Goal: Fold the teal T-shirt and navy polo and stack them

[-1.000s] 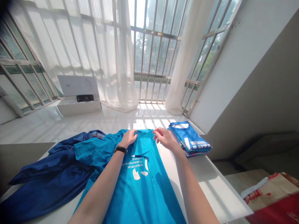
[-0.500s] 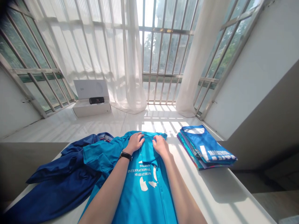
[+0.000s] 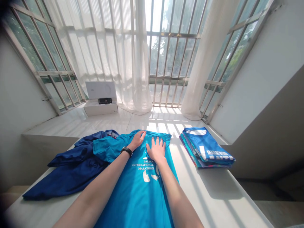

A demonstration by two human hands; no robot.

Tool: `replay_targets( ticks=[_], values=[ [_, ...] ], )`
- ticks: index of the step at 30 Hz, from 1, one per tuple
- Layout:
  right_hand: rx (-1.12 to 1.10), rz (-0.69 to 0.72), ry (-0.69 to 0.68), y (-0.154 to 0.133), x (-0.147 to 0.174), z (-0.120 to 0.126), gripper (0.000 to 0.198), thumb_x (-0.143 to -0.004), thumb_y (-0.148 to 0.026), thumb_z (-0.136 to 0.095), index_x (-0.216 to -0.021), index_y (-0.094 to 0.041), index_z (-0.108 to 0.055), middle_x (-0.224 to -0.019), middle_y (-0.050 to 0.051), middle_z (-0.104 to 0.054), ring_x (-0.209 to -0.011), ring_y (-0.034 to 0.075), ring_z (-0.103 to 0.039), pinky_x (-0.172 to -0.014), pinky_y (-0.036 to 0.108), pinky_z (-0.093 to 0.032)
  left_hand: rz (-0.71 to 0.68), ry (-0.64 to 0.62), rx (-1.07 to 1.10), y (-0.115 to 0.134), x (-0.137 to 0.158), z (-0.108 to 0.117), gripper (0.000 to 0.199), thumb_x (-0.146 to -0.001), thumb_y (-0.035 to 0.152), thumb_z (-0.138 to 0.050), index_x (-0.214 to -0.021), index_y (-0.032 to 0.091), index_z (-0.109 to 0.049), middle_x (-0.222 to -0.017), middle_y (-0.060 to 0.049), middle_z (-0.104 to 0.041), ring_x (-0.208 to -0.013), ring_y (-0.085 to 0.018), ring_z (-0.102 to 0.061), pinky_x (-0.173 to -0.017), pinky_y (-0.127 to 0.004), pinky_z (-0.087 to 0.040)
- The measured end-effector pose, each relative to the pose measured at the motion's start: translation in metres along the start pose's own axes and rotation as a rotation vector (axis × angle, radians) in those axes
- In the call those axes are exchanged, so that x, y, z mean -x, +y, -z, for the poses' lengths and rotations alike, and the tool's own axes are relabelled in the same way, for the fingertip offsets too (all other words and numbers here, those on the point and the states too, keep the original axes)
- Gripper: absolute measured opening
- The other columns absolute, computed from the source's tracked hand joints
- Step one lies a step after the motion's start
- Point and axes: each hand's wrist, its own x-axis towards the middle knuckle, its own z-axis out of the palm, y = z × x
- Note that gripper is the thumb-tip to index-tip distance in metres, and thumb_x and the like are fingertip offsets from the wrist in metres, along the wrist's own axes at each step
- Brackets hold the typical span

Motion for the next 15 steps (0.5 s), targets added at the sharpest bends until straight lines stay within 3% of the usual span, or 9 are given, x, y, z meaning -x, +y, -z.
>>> replay_targets(
  ticks=[2,6,11,15],
  values=[
    [0.011,-0.001,-0.009,0.014,-0.002,0.003,0.073,-0.102,-0.061,-0.028,-0.162,-0.019,-0.033,-0.169,0.018,-0.026,-0.155,0.041,-0.020,-0.121,0.060,-0.012,-0.039,-0.017,-0.031,0.003,0.013,0.011,0.033,-0.101,0.032,-0.049,-0.128,0.022,-0.065,-0.139,-0.010,-0.065,-0.135,-0.025,-0.054,-0.117,-0.041,-0.040],
    [0.061,-0.032,0.027,0.048,-0.001,0.008,0.070,-0.102,-0.059,-0.031,-0.161,-0.021,-0.035,-0.168,0.017,-0.029,-0.153,0.040,-0.024,-0.120,0.060,-0.016,-0.027,-0.157,-0.238,-0.011,0.041,0.048,0.049,-0.092,0.040,-0.064,-0.138,0.025,-0.058,-0.158,-0.014,-0.047,-0.150,-0.037,-0.034,-0.123,-0.059,-0.021],
    [0.140,-0.060,0.034,0.072,0.001,0.010,0.069,-0.103,-0.057,-0.031,-0.162,-0.021,-0.033,-0.167,0.017,-0.030,-0.153,0.040,-0.026,-0.121,0.057,-0.017,0.174,-0.267,-0.424,-0.051,0.069,0.106,0.053,-0.093,0.044,-0.059,-0.140,0.018,-0.056,-0.156,-0.024,-0.045,-0.148,-0.042,-0.036,-0.120,-0.063,-0.018],
    [0.135,-0.071,0.018,0.072,0.000,0.011,0.069,-0.104,-0.057,-0.030,-0.162,-0.020,-0.032,-0.168,0.017,-0.029,-0.153,0.038,-0.025,-0.121,0.056,-0.016,0.250,-0.301,-0.435,-0.067,0.079,0.132,0.052,-0.088,0.045,-0.063,-0.134,0.019,-0.061,-0.148,-0.024,-0.054,-0.140,-0.043,-0.045,-0.114,-0.067,-0.025]
  ],
)
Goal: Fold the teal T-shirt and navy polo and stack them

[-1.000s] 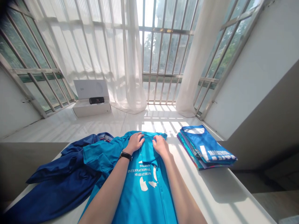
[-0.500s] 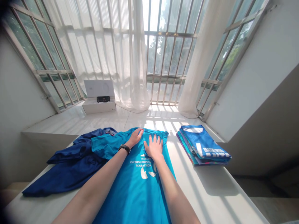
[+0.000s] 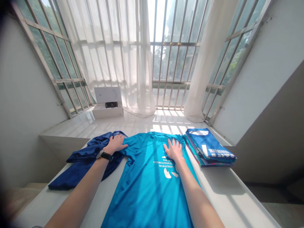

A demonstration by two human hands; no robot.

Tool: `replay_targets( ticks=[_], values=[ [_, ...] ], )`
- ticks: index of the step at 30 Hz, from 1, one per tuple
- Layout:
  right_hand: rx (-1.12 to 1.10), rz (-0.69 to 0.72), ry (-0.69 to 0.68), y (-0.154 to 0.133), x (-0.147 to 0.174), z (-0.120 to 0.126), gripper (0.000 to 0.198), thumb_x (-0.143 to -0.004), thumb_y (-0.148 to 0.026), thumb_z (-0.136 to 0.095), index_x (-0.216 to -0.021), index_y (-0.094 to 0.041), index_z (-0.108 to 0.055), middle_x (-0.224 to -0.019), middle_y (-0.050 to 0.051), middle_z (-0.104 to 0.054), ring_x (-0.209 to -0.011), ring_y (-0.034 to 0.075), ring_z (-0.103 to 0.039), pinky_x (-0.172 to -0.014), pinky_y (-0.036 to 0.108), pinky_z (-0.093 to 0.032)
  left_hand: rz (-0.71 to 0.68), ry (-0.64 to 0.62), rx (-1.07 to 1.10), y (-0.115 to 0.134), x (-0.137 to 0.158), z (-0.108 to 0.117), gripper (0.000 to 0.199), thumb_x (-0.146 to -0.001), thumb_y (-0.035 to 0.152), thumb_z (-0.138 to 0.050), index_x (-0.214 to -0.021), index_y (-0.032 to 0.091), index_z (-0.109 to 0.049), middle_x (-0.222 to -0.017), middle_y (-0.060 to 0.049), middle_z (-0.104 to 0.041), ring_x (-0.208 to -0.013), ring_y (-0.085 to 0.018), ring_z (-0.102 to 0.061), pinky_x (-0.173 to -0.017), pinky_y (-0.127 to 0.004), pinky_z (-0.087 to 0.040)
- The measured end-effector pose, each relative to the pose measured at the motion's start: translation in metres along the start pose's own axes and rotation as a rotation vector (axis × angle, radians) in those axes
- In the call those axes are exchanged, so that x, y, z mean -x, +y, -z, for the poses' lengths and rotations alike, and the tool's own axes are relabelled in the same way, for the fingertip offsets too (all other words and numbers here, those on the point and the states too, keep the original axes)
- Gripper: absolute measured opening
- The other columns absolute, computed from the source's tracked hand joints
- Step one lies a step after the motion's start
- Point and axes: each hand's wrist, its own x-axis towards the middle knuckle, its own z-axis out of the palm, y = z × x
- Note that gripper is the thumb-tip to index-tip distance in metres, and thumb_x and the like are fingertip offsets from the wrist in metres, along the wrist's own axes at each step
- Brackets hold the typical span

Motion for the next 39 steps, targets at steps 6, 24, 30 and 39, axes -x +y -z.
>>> replay_targets(
  ticks=[6,24,30,39],
  values=[
    [-0.024,-0.011,0.004,0.000,-0.001,-0.001,0.069,-0.103,-0.058,-0.032,-0.162,-0.022,-0.034,-0.168,0.015,-0.030,-0.154,0.037,-0.025,-0.122,0.053,-0.017,0.009,-0.066,0.058,-0.001,-0.004,0.010,0.052,-0.082,0.044,-0.070,-0.130,0.027,-0.062,-0.134,-0.016,-0.068,-0.129,-0.039,-0.058,-0.111,-0.066,-0.031],
    [-0.462,0.146,0.362,0.000,0.000,0.028,0.038,-0.089,-0.024,-0.054,-0.124,-0.018,-0.069,-0.144,0.016,-0.058,-0.139,0.034,-0.048,-0.117,0.054,-0.037,-0.044,-0.044,0.173,-0.014,-0.024,0.022,0.042,-0.089,0.026,-0.057,-0.130,0.024,-0.066,-0.127,-0.009,-0.073,-0.119,-0.028,-0.067,-0.108,-0.040,-0.043],
    [-0.629,0.661,0.149,-0.091,0.017,0.076,0.031,-0.093,-0.017,-0.047,-0.113,-0.022,-0.071,-0.109,0.006,-0.074,-0.100,0.019,-0.070,-0.091,0.032,-0.055,0.005,-0.038,0.172,-0.027,-0.023,0.018,0.043,-0.084,0.030,-0.064,-0.126,0.021,-0.069,-0.121,-0.012,-0.076,-0.119,-0.033,-0.066,-0.103,-0.039,-0.045],
    [-0.441,0.754,-0.125,-0.206,0.053,0.062,0.049,-0.092,-0.021,-0.060,-0.141,-0.019,-0.056,-0.140,0.015,-0.060,-0.119,0.027,-0.064,-0.096,0.036,-0.052,0.097,-0.045,0.156,-0.030,-0.014,0.027,0.028,-0.082,0.034,-0.068,-0.108,0.024,-0.075,-0.120,-0.013,-0.076,-0.118,-0.038,-0.065,-0.100,-0.046,-0.046]
  ],
)
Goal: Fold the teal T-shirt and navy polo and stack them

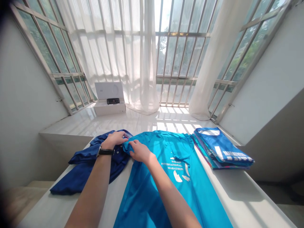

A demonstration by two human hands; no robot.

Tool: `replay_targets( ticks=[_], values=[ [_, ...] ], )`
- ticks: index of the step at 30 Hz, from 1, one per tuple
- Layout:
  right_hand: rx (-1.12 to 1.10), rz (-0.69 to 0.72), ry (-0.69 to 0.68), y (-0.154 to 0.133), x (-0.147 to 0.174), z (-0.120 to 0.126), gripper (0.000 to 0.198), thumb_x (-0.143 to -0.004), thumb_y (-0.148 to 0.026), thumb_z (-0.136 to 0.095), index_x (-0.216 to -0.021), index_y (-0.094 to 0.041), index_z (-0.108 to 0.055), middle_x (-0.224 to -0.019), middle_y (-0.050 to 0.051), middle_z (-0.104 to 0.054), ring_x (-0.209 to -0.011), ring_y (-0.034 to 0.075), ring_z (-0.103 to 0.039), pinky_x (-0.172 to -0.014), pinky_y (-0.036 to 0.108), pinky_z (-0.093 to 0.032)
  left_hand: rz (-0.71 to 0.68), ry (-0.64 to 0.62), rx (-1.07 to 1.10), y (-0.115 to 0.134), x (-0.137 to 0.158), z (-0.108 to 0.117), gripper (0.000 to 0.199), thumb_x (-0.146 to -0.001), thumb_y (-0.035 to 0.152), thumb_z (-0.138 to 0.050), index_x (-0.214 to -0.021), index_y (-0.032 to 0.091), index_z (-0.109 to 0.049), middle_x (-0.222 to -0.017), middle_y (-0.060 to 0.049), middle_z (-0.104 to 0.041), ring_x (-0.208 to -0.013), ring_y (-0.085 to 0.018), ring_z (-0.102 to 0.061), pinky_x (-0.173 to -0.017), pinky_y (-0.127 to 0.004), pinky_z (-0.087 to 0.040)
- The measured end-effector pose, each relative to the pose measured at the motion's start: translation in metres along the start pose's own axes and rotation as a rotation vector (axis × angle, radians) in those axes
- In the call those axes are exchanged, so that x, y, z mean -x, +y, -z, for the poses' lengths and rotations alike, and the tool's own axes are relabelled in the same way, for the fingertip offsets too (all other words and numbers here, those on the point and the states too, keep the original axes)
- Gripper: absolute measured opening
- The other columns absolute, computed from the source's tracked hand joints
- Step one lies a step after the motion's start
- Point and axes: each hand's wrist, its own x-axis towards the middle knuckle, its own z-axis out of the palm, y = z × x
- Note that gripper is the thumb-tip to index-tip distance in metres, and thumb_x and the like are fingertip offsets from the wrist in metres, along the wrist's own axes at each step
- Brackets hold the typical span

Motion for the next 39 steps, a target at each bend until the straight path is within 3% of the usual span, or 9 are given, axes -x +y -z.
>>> replay_targets(
  ticks=[3,6,12,16,21,23,30,35,39],
  values=[
    [0.015,-0.104,0.054,0.001,0.001,-0.008,0.043,-0.093,-0.029,-0.064,-0.134,-0.018,-0.060,-0.132,0.016,-0.063,-0.113,0.029,-0.066,-0.090,0.036,-0.052,-0.007,-0.004,-0.004,0.003,0.000,-0.002,0.023,-0.081,0.025,-0.067,-0.103,0.024,-0.076,-0.118,-0.012,-0.076,-0.116,-0.037,-0.066,-0.098,-0.045,-0.047],
    [0.006,-0.143,0.058,0.006,0.002,-0.011,0.036,-0.089,-0.036,-0.072,-0.120,-0.019,-0.068,-0.114,0.011,-0.070,-0.107,0.028,-0.066,-0.086,0.033,-0.051,-0.037,0.008,0.013,0.007,-0.002,-0.004,0.031,-0.082,0.015,-0.060,-0.109,0.024,-0.074,-0.119,-0.011,-0.076,-0.112,-0.033,-0.069,-0.095,-0.040,-0.049],
    [-0.111,0.033,-0.029,0.019,0.001,0.003,0.003,-0.081,-0.020,-0.078,-0.084,-0.020,-0.077,-0.111,0.007,-0.070,-0.097,0.022,-0.066,-0.082,0.028,-0.049,-0.098,0.068,0.073,0.007,-0.006,-0.003,0.038,-0.088,0.014,-0.052,-0.121,0.022,-0.069,-0.120,-0.010,-0.075,-0.111,-0.026,-0.070,-0.089,-0.030,-0.051],
    [-0.195,0.104,-0.092,0.020,0.003,0.012,0.005,-0.083,-0.021,-0.075,-0.088,-0.020,-0.077,-0.091,0.002,-0.070,-0.086,0.018,-0.066,-0.077,0.026,-0.050,-0.082,0.100,0.098,0.004,-0.007,-0.002,0.035,-0.089,0.013,-0.051,-0.118,0.019,-0.070,-0.116,-0.011,-0.076,-0.111,-0.026,-0.070,-0.091,-0.029,-0.051],
    [-0.081,0.085,0.100,0.017,0.003,0.002,0.042,-0.085,-0.021,-0.075,-0.126,-0.025,-0.070,-0.121,0.009,-0.063,-0.106,0.023,-0.064,-0.092,0.033,-0.052,-0.085,0.104,0.113,0.005,-0.005,0.000,0.035,-0.090,0.012,-0.050,-0.118,0.017,-0.070,-0.117,-0.012,-0.076,-0.111,-0.026,-0.070,-0.093,-0.029,-0.051],
    [-0.007,0.068,0.105,0.015,0.003,-0.004,0.044,-0.087,-0.024,-0.075,-0.130,-0.025,-0.068,-0.124,0.011,-0.062,-0.111,0.025,-0.061,-0.095,0.036,-0.052,-0.090,0.099,0.116,0.006,-0.005,0.000,0.035,-0.089,0.011,-0.051,-0.118,0.017,-0.070,-0.117,-0.011,-0.076,-0.111,-0.025,-0.070,-0.093,-0.029,-0.051],
    [0.030,-0.041,0.066,0.010,0.002,0.000,0.019,-0.088,-0.036,-0.075,-0.097,-0.019,-0.076,-0.131,0.014,-0.061,-0.109,0.027,-0.064,-0.092,0.036,-0.052,-0.086,0.090,0.141,0.001,-0.007,-0.003,0.039,-0.084,0.007,-0.053,-0.118,0.017,-0.071,-0.116,-0.011,-0.076,-0.107,-0.024,-0.071,-0.092,-0.027,-0.052],
    [0.060,-0.072,-0.071,-0.010,0.005,0.013,0.010,-0.088,-0.029,-0.068,-0.088,-0.021,-0.074,-0.091,0.006,-0.071,-0.084,0.023,-0.067,-0.068,0.028,-0.045,-0.087,0.090,0.164,0.001,-0.008,-0.005,0.041,-0.082,0.003,-0.054,-0.117,0.016,-0.072,-0.115,-0.011,-0.077,-0.105,-0.024,-0.072,-0.091,-0.027,-0.051],
    [0.077,-0.022,-0.059,-0.026,0.010,0.016,0.005,-0.084,-0.021,-0.064,-0.086,-0.020,-0.069,-0.090,0.006,-0.070,-0.085,0.023,-0.064,-0.065,0.027,-0.039,-0.097,0.112,0.193,0.003,-0.007,-0.007,0.041,-0.081,0.001,-0.053,-0.113,0.016,-0.073,-0.111,-0.011,-0.078,-0.106,-0.024,-0.071,-0.094,-0.028,-0.051]
  ],
)
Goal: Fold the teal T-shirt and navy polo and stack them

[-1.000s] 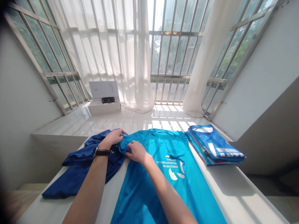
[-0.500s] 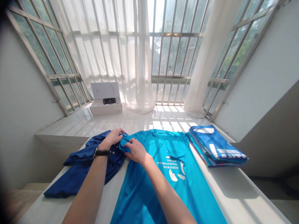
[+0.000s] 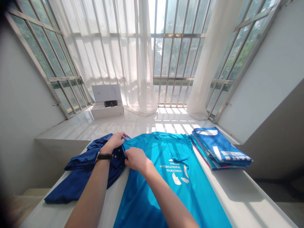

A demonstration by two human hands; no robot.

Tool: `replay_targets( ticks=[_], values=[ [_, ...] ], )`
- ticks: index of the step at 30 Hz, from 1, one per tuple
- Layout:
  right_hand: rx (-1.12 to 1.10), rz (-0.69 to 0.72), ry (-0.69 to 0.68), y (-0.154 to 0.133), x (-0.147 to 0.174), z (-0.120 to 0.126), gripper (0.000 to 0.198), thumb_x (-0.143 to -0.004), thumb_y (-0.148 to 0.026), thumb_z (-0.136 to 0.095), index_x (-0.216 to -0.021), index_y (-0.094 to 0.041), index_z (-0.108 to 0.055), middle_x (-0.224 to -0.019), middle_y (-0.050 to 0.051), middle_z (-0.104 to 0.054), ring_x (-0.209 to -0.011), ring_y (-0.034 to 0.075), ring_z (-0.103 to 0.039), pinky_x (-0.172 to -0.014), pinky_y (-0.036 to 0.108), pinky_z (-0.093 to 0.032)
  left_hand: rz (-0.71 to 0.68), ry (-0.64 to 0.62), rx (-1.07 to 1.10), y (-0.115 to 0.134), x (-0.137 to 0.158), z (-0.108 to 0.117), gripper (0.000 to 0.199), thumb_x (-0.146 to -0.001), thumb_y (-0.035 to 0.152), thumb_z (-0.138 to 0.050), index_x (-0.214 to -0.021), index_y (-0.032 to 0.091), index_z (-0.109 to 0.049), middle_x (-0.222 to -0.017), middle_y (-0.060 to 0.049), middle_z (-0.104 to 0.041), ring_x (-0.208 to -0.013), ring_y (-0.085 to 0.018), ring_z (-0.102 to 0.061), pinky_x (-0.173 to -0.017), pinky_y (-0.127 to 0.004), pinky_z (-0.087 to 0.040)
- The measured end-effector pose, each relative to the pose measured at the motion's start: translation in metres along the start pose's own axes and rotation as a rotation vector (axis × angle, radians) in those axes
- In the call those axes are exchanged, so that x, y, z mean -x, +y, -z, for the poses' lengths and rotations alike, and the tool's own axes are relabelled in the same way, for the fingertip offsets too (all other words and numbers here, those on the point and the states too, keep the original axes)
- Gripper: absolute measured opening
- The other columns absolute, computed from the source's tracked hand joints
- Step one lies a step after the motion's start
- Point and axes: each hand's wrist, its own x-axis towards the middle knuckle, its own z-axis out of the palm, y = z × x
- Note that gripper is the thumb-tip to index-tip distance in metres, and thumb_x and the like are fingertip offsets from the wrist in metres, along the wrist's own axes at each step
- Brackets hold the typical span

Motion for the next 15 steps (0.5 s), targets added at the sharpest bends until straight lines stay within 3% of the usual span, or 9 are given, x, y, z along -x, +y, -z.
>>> replay_targets(
  ticks=[4,8,10,13,15],
  values=[
    [-0.160,0.023,0.109,-0.001,-0.004,-0.014,0.024,-0.076,-0.009,-0.058,-0.097,-0.020,-0.063,-0.095,0.005,-0.067,-0.088,0.021,-0.062,-0.071,0.028,-0.043,0.000,0.054,0.062,0.000,-0.002,0.000,0.037,-0.083,0.002,-0.051,-0.109,0.015,-0.074,-0.107,-0.010,-0.078,-0.104,-0.023,-0.072,-0.095,-0.028,-0.052],
    [-0.364,0.043,0.209,0.013,-0.011,-0.017,0.044,-0.070,-0.007,-0.060,-0.111,-0.021,-0.057,-0.112,0.006,-0.064,-0.091,0.020,-0.060,-0.078,0.030,-0.049,-0.005,0.125,0.180,0.013,-0.005,-0.003,0.036,-0.089,0.007,-0.047,-0.116,0.013,-0.070,-0.120,-0.011,-0.074,-0.107,-0.022,-0.071,-0.095,-0.029,-0.055],
    [-0.459,-0.006,0.187,0.030,-0.008,-0.002,0.045,-0.069,-0.011,-0.064,-0.112,-0.022,-0.056,-0.109,0.004,-0.065,-0.083,0.017,-0.061,-0.073,0.029,-0.051,-0.058,0.117,0.416,0.028,-0.006,-0.011,0.037,-0.095,0.013,-0.044,-0.128,0.014,-0.063,-0.131,-0.013,-0.069,-0.106,-0.021,-0.072,-0.090,-0.031,-0.059],
    [-0.597,-0.227,0.058,0.071,0.012,0.036,0.034,-0.071,-0.020,-0.070,-0.102,-0.021,-0.058,-0.097,0.001,-0.068,-0.065,0.013,-0.062,-0.055,0.024,-0.050,-0.226,0.010,0.813,0.050,-0.006,-0.029,0.045,-0.100,0.024,-0.049,-0.145,0.019,-0.047,-0.148,-0.016,-0.056,-0.116,-0.022,-0.069,-0.094,-0.034,-0.059],
    [-0.656,-0.359,-0.083,0.104,0.031,0.058,0.029,-0.072,-0.025,-0.076,-0.095,-0.020,-0.059,-0.087,0.003,-0.071,-0.065,0.016,-0.068,-0.052,0.023,-0.050,-0.292,-0.052,0.833,0.058,-0.007,-0.041,0.051,-0.100,0.026,-0.053,-0.149,0.022,-0.042,-0.155,-0.015,-0.048,-0.124,-0.022,-0.065,-0.100,-0.034,-0.056]
  ],
)
